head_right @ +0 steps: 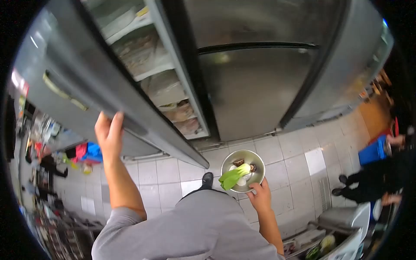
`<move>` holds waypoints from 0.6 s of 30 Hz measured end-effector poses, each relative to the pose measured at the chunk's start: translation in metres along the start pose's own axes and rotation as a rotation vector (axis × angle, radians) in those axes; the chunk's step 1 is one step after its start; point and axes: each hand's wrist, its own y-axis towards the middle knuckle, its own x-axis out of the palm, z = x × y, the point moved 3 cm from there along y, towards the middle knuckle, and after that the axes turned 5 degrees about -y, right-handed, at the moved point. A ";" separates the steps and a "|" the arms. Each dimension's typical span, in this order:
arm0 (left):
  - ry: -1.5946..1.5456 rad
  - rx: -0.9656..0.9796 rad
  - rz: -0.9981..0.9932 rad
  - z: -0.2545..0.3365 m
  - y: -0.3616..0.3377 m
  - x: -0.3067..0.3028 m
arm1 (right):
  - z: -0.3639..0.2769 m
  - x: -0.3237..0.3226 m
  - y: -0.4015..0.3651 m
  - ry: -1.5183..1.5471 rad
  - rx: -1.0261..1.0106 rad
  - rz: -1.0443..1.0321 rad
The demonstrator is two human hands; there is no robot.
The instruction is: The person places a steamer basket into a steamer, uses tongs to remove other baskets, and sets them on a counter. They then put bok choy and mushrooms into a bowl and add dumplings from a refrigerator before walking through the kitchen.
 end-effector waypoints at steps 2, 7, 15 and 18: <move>-0.210 -0.003 0.047 0.004 -0.055 -0.062 | -0.006 -0.018 0.010 -0.003 -0.059 -0.071; -0.264 0.121 0.645 0.055 -0.165 -0.274 | -0.036 -0.041 0.020 -0.034 -0.161 -0.116; 0.530 -0.031 1.326 0.185 -0.154 -0.288 | -0.072 -0.071 0.020 -0.038 -0.266 -0.130; 0.875 -0.044 1.332 0.150 -0.174 -0.305 | -0.064 -0.066 0.004 -0.051 -0.238 -0.094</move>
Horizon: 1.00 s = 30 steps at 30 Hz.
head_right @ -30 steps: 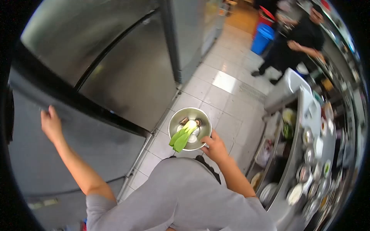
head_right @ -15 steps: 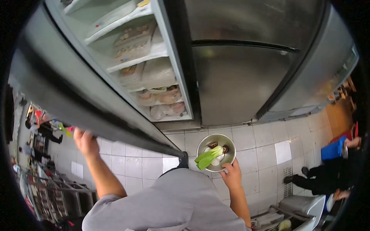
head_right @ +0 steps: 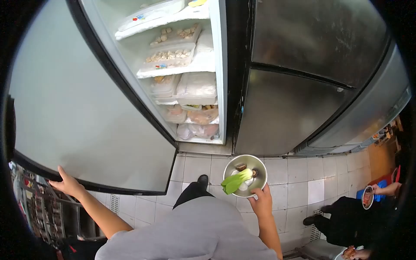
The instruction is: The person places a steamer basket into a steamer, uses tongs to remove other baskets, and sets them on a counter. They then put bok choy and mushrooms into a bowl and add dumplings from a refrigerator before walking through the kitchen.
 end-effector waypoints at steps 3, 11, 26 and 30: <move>-0.060 0.455 -0.032 -0.018 -0.024 0.076 | -0.009 0.021 0.018 -0.004 0.101 -0.004; -0.591 0.550 -1.122 0.121 -0.163 0.365 | -0.052 0.042 0.049 -0.170 0.240 0.207; -0.131 0.775 -1.953 0.133 -0.276 0.638 | -0.117 0.106 0.120 -0.212 0.391 0.370; -0.022 0.907 -1.967 0.134 -0.280 0.650 | -0.090 0.104 0.155 -0.161 0.301 0.295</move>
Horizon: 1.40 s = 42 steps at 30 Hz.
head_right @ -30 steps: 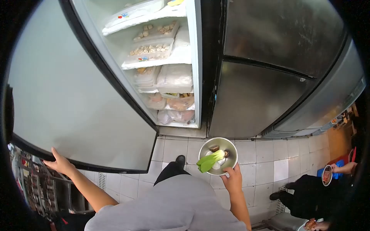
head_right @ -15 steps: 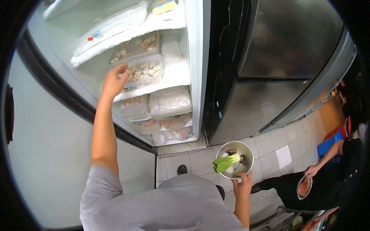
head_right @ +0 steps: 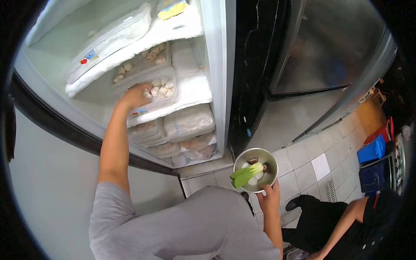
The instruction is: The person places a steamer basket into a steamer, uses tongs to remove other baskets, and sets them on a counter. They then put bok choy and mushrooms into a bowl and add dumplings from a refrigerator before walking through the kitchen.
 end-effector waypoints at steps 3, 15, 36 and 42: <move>-0.148 -0.092 -0.025 0.007 -0.009 -0.012 | -0.017 -0.007 0.024 0.049 -0.092 -0.042; -1.000 0.261 -0.023 0.216 -0.113 0.041 | -0.093 0.015 0.107 0.216 -0.274 -0.282; -1.663 -0.194 -0.249 0.218 -0.144 0.152 | -0.067 0.029 0.099 0.321 -0.326 -0.246; -1.497 -0.030 -0.226 0.209 -0.168 0.149 | -0.080 0.033 0.101 0.284 -0.355 -0.281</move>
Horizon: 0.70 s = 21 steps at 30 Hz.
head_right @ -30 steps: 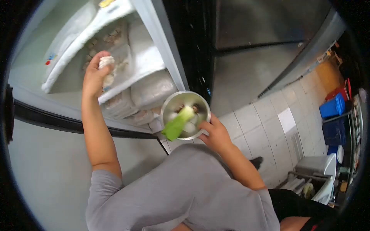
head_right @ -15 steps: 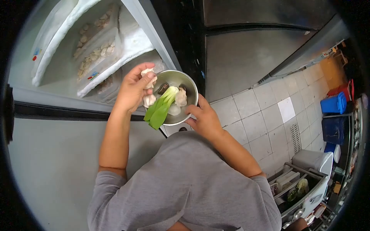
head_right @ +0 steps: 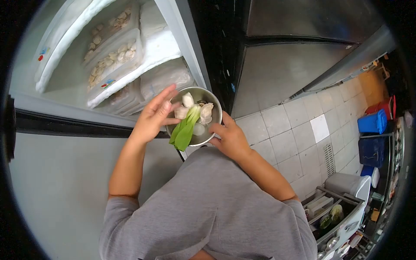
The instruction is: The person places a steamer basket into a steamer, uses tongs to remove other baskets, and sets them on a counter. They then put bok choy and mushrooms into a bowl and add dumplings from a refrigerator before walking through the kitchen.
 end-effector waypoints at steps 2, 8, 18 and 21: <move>0.308 0.150 0.133 0.002 -0.010 -0.019 | 0.000 0.007 0.003 0.029 0.023 -0.017; 0.372 0.270 0.423 -0.018 -0.044 -0.073 | -0.016 0.029 0.018 0.013 -0.023 -0.050; 1.241 0.371 0.413 -0.010 -0.072 -0.050 | -0.048 0.072 0.034 -0.024 -0.137 -0.126; 1.036 0.376 0.320 -0.011 -0.080 -0.065 | -0.049 0.080 0.031 0.021 -0.147 -0.106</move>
